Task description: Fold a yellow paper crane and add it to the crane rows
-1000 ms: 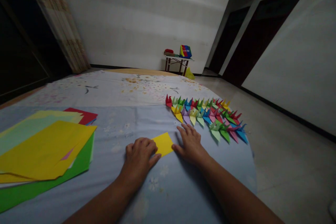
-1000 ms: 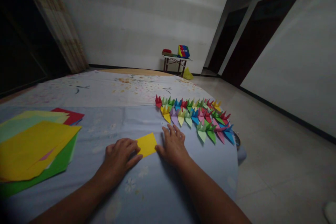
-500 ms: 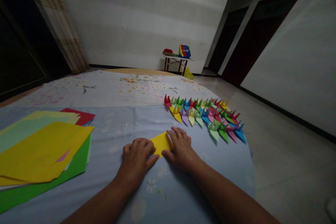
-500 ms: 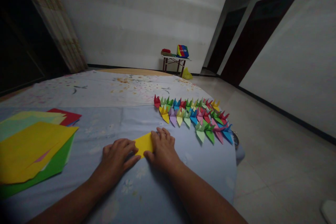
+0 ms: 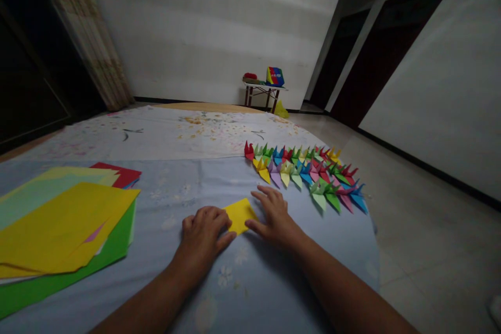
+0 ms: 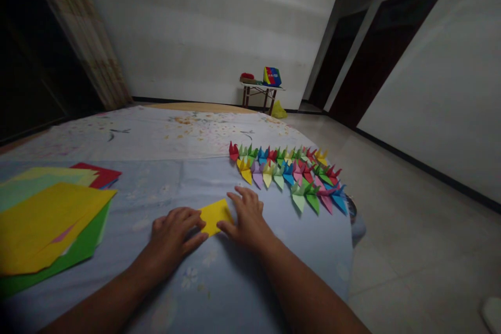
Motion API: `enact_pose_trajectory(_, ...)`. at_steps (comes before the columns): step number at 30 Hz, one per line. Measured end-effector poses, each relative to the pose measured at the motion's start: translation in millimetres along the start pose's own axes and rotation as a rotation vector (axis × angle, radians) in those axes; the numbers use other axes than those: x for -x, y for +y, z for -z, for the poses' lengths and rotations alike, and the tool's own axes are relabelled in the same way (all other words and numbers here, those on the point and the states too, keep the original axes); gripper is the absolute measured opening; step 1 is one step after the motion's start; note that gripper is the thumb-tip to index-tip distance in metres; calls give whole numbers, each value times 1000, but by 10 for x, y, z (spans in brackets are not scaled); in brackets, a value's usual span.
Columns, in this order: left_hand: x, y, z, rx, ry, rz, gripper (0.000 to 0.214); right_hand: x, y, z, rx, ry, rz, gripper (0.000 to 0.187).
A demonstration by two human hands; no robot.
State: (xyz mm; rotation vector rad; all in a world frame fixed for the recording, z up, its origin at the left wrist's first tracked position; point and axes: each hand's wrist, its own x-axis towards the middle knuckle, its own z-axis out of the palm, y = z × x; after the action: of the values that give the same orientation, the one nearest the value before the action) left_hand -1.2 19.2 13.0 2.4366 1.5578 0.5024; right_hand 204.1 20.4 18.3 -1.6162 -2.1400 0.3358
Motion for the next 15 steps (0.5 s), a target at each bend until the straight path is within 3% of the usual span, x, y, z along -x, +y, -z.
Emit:
enact_pose_trajectory(3,0,-3,7,5,-5,-8,14,0,22,-19,8,-122,-19,58)
enact_pose_trajectory(6,-5,-7,13,7,-13,-6,13,-19,150,49,34,-94,-85,53)
enact_pose_trajectory(8,-5,-3,17,5,-11,0,14,-13,137,183,-42,-57,-42,47)
enact_pose_trajectory(12,11,20,40,3,5,-8,14,180,-346,638,-567,112,179,16)
enact_pose_trajectory(15,22,29,53,4,2,-19,13,476,-794,873,-1093,21,348,15)
